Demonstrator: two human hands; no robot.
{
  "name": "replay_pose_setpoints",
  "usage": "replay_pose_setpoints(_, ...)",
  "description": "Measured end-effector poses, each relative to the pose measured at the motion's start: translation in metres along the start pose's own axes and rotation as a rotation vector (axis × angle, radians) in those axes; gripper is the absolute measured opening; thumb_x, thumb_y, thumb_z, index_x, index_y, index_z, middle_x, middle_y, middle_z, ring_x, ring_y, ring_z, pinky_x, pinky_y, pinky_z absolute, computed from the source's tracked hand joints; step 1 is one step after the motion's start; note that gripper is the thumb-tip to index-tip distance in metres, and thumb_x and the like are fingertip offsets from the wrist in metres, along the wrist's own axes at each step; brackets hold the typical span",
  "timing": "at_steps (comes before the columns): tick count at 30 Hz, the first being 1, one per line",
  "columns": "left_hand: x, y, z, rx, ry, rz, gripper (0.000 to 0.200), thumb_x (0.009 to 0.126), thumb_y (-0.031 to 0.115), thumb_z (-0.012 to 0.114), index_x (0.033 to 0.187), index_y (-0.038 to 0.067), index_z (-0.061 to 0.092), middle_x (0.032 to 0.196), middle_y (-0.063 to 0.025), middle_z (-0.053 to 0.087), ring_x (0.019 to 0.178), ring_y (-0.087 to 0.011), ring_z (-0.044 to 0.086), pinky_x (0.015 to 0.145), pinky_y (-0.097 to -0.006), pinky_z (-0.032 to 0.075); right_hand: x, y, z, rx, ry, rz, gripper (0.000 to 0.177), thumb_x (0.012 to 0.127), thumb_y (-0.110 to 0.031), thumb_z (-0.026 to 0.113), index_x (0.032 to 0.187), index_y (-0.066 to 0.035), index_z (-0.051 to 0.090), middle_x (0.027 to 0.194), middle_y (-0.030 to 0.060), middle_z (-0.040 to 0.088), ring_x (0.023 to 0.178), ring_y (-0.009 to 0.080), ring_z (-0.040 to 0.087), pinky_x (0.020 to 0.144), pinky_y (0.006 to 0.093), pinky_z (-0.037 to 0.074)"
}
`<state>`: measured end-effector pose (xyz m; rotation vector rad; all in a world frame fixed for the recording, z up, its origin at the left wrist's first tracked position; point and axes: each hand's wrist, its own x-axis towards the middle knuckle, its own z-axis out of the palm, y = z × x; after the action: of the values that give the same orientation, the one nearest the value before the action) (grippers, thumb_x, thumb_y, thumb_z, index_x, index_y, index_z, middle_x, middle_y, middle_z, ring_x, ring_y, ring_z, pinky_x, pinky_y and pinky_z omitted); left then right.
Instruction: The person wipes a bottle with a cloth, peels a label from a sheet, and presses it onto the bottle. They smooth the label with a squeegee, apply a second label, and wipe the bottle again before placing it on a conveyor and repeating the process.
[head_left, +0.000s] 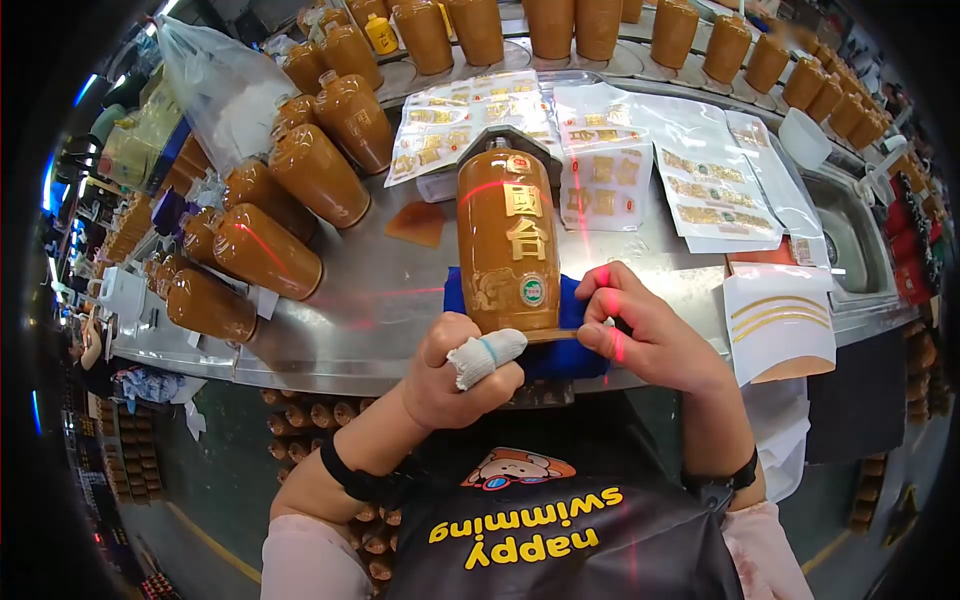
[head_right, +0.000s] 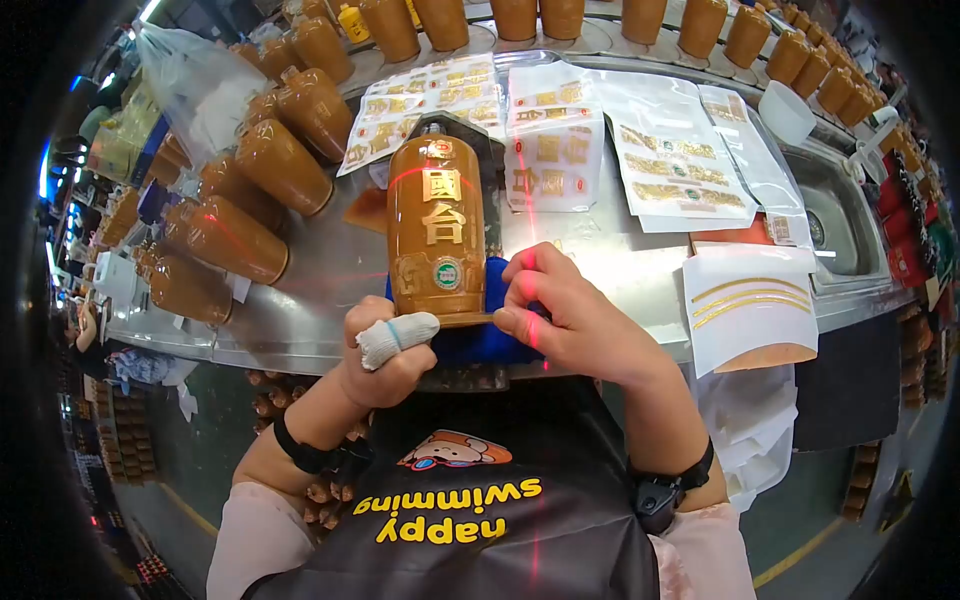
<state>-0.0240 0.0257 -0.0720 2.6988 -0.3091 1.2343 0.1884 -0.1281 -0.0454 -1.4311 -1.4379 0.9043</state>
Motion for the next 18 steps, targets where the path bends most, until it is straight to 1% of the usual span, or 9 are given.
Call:
replay_pose_setpoints(3, 0.009, 0.001, -0.002, 0.068, -0.032, 0.071, 0.023, 0.061, 0.013, 0.072, 0.082, 0.018, 0.065, 0.109, 0.0008, 0.062, 0.089, -0.0212, 0.047, 0.066, -0.0336, 0.043, -0.001, 0.003, 0.001, 0.02, 0.001, 0.006, 0.022, 0.093, -0.022, 0.064, 0.083, -0.006, 0.054, 0.109, 0.0085, 0.045, 0.104, 0.0182, 0.044, 0.089, 0.0307, 0.039)
replay_pose_setpoints(6, 0.014, -0.004, 0.001, 0.071, -0.057, 0.121, 0.023, 0.06, 0.013, 0.072, 0.081, 0.018, 0.065, 0.108, 0.0002, 0.062, 0.091, -0.0215, 0.047, 0.068, -0.0338, 0.044, -0.001, 0.0, 0.002, 0.014, 0.039, -0.02, 0.017, 0.09, -0.015, 0.066, 0.083, -0.004, 0.055, 0.104, 0.0108, 0.048, 0.099, 0.0253, 0.048, 0.088, 0.0342, 0.042)
replay_pose_setpoints(7, 0.015, -0.005, 0.004, 0.055, -0.058, 0.132, 0.023, 0.06, 0.013, 0.072, 0.081, 0.018, 0.065, 0.108, 0.0002, 0.061, 0.092, -0.0217, 0.047, 0.069, -0.034, 0.044, -0.002, 0.001, 0.001, 0.002, 0.038, -0.03, 0.018, 0.09, -0.016, 0.066, 0.083, -0.004, 0.055, 0.104, 0.0107, 0.048, 0.099, 0.0253, 0.048, 0.088, 0.0342, 0.042)
replay_pose_setpoints(9, 0.006, -0.002, 0.0, 0.038, -0.081, 0.032, 0.023, 0.059, 0.013, 0.071, 0.081, 0.018, 0.065, 0.108, 0.0016, 0.06, 0.094, -0.0218, 0.047, 0.071, -0.0343, 0.045, -0.003, 0.0, -0.001, -0.026, 0.039, -0.049, 0.018, 0.091, -0.018, 0.066, 0.083, -0.004, 0.056, 0.103, 0.0105, 0.048, 0.098, 0.0254, 0.047, 0.088, 0.0343, 0.042)
replay_pose_setpoints(10, 0.002, 0.0, -0.002, 0.03, -0.093, -0.018, 0.023, 0.059, 0.013, 0.071, 0.081, 0.019, 0.065, 0.109, 0.0022, 0.06, 0.095, -0.0218, 0.047, 0.072, -0.0345, 0.046, -0.003, 0.0, -0.003, -0.029, 0.025, -0.031, 0.02, 0.091, -0.019, 0.066, 0.083, -0.005, 0.055, 0.104, 0.0098, 0.047, 0.1, 0.0228, 0.046, 0.087, 0.0327, 0.041)
replay_pose_setpoints(12, 0.001, 0.003, -0.001, 0.057, -0.072, -0.036, 0.023, 0.059, 0.013, 0.071, 0.081, 0.018, 0.065, 0.108, 0.002, 0.06, 0.094, -0.0219, 0.048, 0.072, -0.0349, 0.046, -0.002, 0.0, -0.005, -0.033, -0.015, 0.006, 0.022, 0.093, -0.022, 0.065, 0.083, -0.006, 0.054, 0.108, 0.0083, 0.044, 0.103, 0.0177, 0.044, 0.087, 0.0296, 0.04)
replay_pose_setpoints(13, 0.001, 0.004, -0.001, 0.073, -0.059, -0.049, 0.023, 0.059, 0.013, 0.071, 0.081, 0.018, 0.065, 0.107, 0.0019, 0.06, 0.094, -0.0219, 0.048, 0.072, -0.0351, 0.046, -0.003, 0.0, -0.005, -0.035, 0.002, 0.0, 0.021, 0.092, -0.022, 0.065, 0.083, -0.005, 0.055, 0.105, 0.009, 0.046, 0.101, 0.0204, 0.045, 0.087, 0.031, 0.041)
replay_pose_setpoints(15, 0.011, 0.004, -0.002, 0.087, -0.079, 0.014, 0.024, 0.058, 0.012, 0.072, 0.081, 0.017, 0.066, 0.105, 0.0001, 0.061, 0.093, -0.022, 0.048, 0.071, -0.0351, 0.045, -0.002, 0.002, -0.003, -0.037, 0.029, -0.014, 0.02, 0.09, -0.02, 0.066, 0.084, -0.004, 0.056, 0.1, 0.0102, 0.049, 0.096, 0.0257, 0.048, 0.087, 0.0339, 0.041)
replay_pose_setpoints(18, 0.015, -0.001, 0.002, 0.063, -0.069, 0.078, 0.024, 0.058, 0.011, 0.072, 0.081, 0.015, 0.066, 0.102, -0.0018, 0.062, 0.093, -0.0222, 0.048, 0.07, -0.0349, 0.045, -0.001, 0.002, -0.002, -0.03, 0.033, -0.012, 0.02, 0.09, -0.021, 0.066, 0.083, -0.004, 0.057, 0.1, 0.0103, 0.049, 0.096, 0.0259, 0.048, 0.087, 0.0341, 0.042)
